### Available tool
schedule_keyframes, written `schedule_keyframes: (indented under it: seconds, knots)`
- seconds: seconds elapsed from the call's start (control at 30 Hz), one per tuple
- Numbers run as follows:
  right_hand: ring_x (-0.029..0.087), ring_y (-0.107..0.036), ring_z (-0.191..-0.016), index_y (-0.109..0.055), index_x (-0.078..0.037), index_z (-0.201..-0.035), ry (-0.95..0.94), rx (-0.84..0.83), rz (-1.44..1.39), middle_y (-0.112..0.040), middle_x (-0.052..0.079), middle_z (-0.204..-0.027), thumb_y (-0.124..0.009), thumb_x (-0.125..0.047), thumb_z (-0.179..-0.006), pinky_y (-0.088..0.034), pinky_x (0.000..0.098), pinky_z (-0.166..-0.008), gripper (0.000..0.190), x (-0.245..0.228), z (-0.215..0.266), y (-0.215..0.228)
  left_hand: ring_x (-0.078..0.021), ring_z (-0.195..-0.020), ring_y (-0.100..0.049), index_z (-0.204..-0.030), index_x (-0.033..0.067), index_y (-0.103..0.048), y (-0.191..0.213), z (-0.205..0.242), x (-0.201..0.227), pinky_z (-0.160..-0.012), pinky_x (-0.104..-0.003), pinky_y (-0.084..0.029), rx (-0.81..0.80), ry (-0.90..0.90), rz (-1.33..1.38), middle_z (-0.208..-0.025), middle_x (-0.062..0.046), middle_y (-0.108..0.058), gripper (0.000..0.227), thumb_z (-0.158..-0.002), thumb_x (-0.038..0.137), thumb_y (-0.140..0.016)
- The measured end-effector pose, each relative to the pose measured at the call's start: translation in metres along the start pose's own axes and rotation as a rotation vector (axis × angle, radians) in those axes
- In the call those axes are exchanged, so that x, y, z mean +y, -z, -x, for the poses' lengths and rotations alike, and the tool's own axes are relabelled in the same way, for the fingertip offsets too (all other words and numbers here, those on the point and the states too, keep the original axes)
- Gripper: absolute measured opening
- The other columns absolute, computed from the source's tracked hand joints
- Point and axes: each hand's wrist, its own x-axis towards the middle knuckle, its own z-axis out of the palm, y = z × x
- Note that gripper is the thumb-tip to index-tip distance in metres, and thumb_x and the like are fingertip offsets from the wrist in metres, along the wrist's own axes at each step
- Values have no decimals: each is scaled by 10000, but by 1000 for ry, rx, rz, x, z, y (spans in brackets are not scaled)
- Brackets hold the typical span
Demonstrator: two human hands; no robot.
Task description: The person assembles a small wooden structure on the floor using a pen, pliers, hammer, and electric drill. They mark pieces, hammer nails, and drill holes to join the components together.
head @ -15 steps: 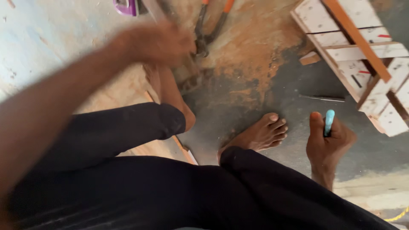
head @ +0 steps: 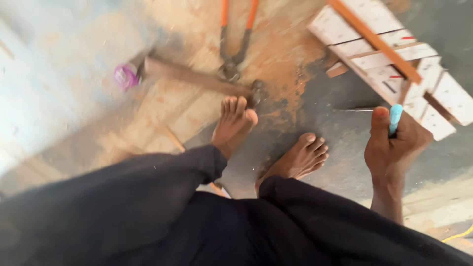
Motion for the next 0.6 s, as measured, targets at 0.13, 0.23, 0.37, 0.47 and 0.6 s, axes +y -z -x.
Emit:
schedule_keyframes:
  seconds: [0.13,0.23,0.37,0.47,0.6]
  knots:
    - [113,-381,-535,-484,-22,-714,1,77,27,-424,19,-592,-630,-278,-1178,-259,323,-518,550,-7,-5,26,-420,-1085,-444,-1046,93,-418,-15,-6,0,-955,-551,-378,34,-79,131,-1111,-200,-430,346,-801,-3,-643]
    - [149,-403,-538,-538,-10,-792,-37,95,58,-457,58,-619,-663,-186,-1134,-290,332,-509,404,8,-1,37,-419,-1124,-451,-1061,79,-409,-18,-4,2,-1022,-536,-370,-61,-20,187,-1129,-191,-425,330,-840,-64,-607]
    - [231,-405,-548,-484,-14,-748,-61,144,79,-448,119,-650,-714,-82,-983,-304,403,-527,336,32,19,36,-522,-1321,-386,-1305,-39,-357,-6,2,8,-1209,-587,-249,-64,-87,233,-1269,-281,-409,475,-884,-121,-560]
    - [320,-469,-638,-523,-25,-807,-82,153,130,-501,156,-730,-695,-45,-911,-366,415,-570,202,39,44,37,-539,-1331,-352,-1317,-52,-325,5,3,11,-1191,-593,-221,-75,-195,288,-1320,-307,-394,562,-805,-75,-555]
    - [307,-444,-519,-501,-5,-741,-244,176,51,-482,149,-642,-717,-72,-892,-355,426,-507,272,41,61,36,-506,-1335,-369,-1290,-8,-350,3,2,17,-1183,-592,-235,-110,-263,283,-1329,-267,-421,528,-813,-44,-573]
